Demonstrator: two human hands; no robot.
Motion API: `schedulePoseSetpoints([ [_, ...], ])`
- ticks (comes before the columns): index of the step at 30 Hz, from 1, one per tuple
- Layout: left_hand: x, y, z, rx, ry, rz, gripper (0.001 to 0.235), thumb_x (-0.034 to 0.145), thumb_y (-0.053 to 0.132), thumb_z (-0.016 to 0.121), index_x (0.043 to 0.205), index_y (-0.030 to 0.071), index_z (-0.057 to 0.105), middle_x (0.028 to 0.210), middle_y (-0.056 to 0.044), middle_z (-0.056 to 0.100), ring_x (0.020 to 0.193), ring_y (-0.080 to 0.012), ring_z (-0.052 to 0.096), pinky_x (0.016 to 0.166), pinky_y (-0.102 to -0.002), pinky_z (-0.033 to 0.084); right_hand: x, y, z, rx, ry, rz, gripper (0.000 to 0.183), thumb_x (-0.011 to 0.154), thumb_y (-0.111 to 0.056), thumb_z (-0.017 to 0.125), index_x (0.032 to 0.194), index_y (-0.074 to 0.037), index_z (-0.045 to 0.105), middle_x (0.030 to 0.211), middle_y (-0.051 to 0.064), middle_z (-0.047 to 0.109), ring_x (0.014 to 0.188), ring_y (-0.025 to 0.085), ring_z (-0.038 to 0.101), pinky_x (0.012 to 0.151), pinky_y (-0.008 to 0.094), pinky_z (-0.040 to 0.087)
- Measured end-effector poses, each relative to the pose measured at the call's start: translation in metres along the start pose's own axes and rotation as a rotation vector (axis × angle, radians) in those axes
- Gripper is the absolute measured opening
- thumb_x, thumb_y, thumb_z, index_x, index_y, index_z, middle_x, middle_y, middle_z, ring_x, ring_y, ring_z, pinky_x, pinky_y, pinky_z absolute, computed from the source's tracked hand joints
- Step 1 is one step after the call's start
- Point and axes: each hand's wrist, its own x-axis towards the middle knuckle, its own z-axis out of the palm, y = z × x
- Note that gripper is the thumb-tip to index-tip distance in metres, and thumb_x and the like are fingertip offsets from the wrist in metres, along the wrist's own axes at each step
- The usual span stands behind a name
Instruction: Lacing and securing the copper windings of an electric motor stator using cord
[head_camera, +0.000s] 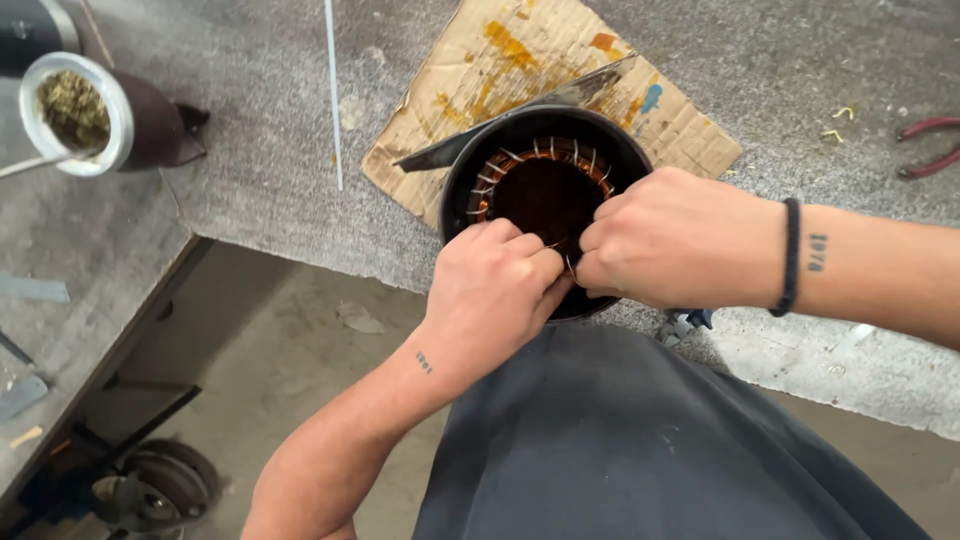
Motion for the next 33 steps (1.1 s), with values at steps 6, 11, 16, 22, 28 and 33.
schedulePoseSetpoints([
  [6, 0.003, 0.005, -0.002, 0.110, -0.117, -0.032, 0.033, 0.092, 0.033, 0.074, 0.068, 0.017, 0.058, 0.066, 0.000, 0.058, 0.067, -0.0272, 0.054, 0.063, -0.041, 0.043, -0.005, -0.001, -0.017, -0.043, -0.152, -0.045, 0.029, 0.102, -0.042, 0.056, 0.079, -0.026, 0.065, 0.073, -0.007, 0.068, 0.076, 0.024, 0.067, 0.068, 0.042, 0.050],
  [11, 0.008, 0.006, 0.000, 0.149, -0.193, -0.062, 0.032, 0.089, 0.042, 0.076, 0.070, 0.019, 0.064, 0.070, 0.000, 0.061, 0.071, -0.0274, 0.058, 0.067, -0.043, 0.046, -0.025, -0.002, -0.025, 0.221, -0.004, 0.009, 0.040, 0.107, -0.048, 0.047, 0.081, -0.020, 0.058, 0.071, 0.002, 0.064, 0.069, 0.030, 0.063, 0.068, 0.046, 0.052],
  [16, 0.010, 0.005, 0.001, 0.129, -0.223, -0.069, 0.029, 0.089, 0.043, 0.075, 0.072, 0.021, 0.066, 0.073, 0.002, 0.063, 0.074, -0.0254, 0.059, 0.069, -0.041, 0.046, -0.036, -0.016, -0.019, 0.549, 0.027, 0.422, 0.027, 0.096, -0.036, 0.056, 0.112, -0.029, 0.076, 0.095, -0.013, 0.085, 0.076, 0.017, 0.080, 0.064, 0.038, 0.057],
  [22, 0.008, 0.007, -0.001, 0.143, -0.147, -0.041, 0.032, 0.089, 0.042, 0.076, 0.070, 0.019, 0.064, 0.070, -0.001, 0.059, 0.071, -0.0265, 0.059, 0.066, -0.041, 0.046, -0.009, -0.021, -0.046, 0.477, -0.248, 0.684, 0.031, 0.091, -0.031, 0.047, 0.105, -0.037, 0.074, 0.064, 0.000, 0.074, 0.058, 0.025, 0.066, 0.068, 0.043, 0.048],
  [28, 0.005, 0.004, 0.004, 0.131, -0.106, -0.036, 0.025, 0.088, 0.033, 0.072, 0.068, 0.019, 0.065, 0.066, -0.001, 0.057, 0.067, -0.0262, 0.057, 0.065, -0.041, 0.045, 0.010, -0.021, -0.036, 0.569, -0.106, 0.656, 0.017, 0.086, -0.020, 0.047, 0.086, -0.021, 0.064, 0.062, 0.001, 0.067, 0.058, 0.026, 0.057, 0.064, 0.041, 0.044],
  [33, 0.003, 0.002, 0.009, 0.135, -0.064, -0.060, 0.025, 0.083, 0.030, 0.074, 0.063, 0.021, 0.061, 0.063, 0.001, 0.053, 0.065, -0.0250, 0.056, 0.065, -0.039, 0.045, 0.013, -0.028, -0.034, 0.641, -0.032, 0.659, 0.017, 0.081, -0.015, 0.045, 0.077, -0.018, 0.061, 0.062, -0.002, 0.065, 0.060, 0.021, 0.056, 0.063, 0.039, 0.043],
])
